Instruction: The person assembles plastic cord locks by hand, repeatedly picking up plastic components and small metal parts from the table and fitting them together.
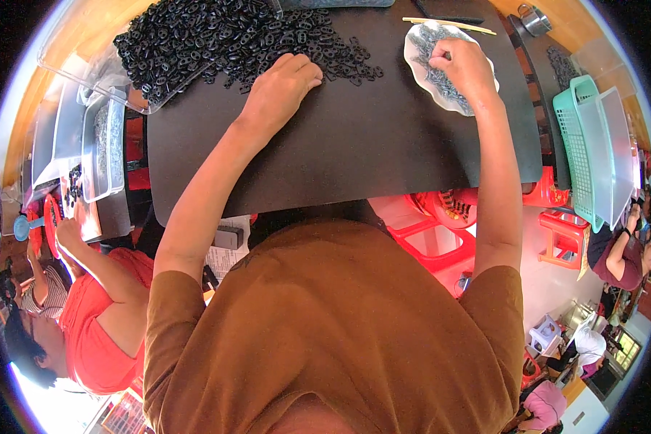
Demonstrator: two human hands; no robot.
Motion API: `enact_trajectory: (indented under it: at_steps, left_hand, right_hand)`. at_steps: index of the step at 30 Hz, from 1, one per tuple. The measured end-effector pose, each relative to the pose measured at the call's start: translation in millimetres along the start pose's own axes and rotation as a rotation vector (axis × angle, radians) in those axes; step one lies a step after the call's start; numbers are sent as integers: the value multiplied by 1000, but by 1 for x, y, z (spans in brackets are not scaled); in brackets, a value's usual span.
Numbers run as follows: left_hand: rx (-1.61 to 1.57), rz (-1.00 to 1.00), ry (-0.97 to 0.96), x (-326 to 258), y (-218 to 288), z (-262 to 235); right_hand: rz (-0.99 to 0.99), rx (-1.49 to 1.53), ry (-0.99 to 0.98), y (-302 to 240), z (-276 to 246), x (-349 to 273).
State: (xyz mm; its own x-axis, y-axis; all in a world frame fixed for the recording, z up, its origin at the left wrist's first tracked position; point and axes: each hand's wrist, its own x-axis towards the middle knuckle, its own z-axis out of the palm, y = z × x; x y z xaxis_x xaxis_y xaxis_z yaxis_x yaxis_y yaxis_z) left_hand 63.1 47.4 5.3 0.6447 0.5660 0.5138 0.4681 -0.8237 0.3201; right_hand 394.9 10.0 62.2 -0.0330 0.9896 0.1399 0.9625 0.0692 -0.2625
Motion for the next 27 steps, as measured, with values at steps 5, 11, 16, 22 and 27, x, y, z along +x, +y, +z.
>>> enact_trajectory:
  at_steps: [5, 11, 16, 22, 27]
  left_hand:
    - [-86, -5, 70, 4, -1, -1]
    - [-508, -312, 7, 3, 7, -10]
    - [-1097, -661, -11, -4, 1, -14]
    - [-1366, -688, 61, -14, -9, -8]
    - [-1347, -652, 65, -17, -13, -9]
  right_hand:
    - [26, 62, 50, 6, -1, -3]
    - [57, 395, 78, -10, -7, -4]
    - [0, 888, -24, -71, 17, 5]
    - [-99, 1093, -221, -124, 63, 15]
    - [-95, 1199, -197, -143, 76, 15]
